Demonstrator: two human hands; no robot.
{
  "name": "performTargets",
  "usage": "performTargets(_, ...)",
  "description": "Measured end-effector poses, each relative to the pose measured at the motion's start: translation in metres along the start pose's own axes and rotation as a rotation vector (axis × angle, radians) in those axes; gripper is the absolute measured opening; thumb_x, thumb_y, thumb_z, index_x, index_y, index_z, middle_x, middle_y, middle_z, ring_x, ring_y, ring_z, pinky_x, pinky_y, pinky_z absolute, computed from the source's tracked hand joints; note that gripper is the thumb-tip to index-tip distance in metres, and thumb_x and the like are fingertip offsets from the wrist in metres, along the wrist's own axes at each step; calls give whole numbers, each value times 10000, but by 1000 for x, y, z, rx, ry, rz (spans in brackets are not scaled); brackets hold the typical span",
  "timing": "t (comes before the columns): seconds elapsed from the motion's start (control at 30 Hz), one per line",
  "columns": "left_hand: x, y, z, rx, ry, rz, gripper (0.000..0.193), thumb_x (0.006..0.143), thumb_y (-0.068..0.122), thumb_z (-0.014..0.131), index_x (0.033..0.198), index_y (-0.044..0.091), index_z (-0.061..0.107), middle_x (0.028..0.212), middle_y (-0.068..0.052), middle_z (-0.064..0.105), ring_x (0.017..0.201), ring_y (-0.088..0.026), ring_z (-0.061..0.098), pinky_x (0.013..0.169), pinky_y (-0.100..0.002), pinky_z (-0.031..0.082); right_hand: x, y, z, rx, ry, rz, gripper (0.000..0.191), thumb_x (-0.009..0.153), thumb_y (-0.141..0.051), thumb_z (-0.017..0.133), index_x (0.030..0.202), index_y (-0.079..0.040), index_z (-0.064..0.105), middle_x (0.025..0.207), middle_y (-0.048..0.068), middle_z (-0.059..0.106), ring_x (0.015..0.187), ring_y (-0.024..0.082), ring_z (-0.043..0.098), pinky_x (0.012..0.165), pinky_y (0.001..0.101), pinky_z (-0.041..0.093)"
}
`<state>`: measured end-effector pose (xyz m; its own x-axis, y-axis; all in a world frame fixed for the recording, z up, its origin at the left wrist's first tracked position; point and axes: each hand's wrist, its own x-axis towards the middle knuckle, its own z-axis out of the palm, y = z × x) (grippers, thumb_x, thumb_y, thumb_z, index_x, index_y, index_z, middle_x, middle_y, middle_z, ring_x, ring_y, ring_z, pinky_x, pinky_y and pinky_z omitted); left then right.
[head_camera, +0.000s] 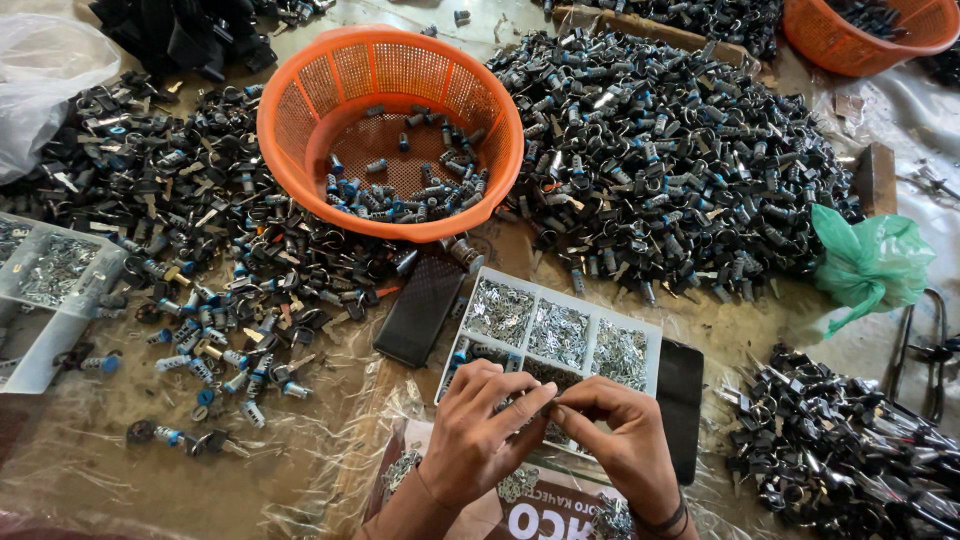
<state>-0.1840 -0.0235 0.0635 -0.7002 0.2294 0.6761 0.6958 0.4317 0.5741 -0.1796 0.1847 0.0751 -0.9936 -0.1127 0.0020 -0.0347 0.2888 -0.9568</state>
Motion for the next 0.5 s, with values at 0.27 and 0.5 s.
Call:
performTargets(0.27,-4,-2,2,8,-9,31,433,815,123,843,1232,108,728,1153,-41,668,1035,-269,628,994,-434,493,-6,12,4,57,66,134,77,799,-8,805,848,50,807,772,62,743,685,85,642,592,238,489)
performTargets(0.5,-4,-2,-4,-47,0,-6,439,782,141,861,1203,105,740,1130,-40,686,1010,-258,641,981,-423,500,6,22,3,443,114,232,136,791,-13,817,897,11,736,797,59,727,648,94,598,547,249,429)
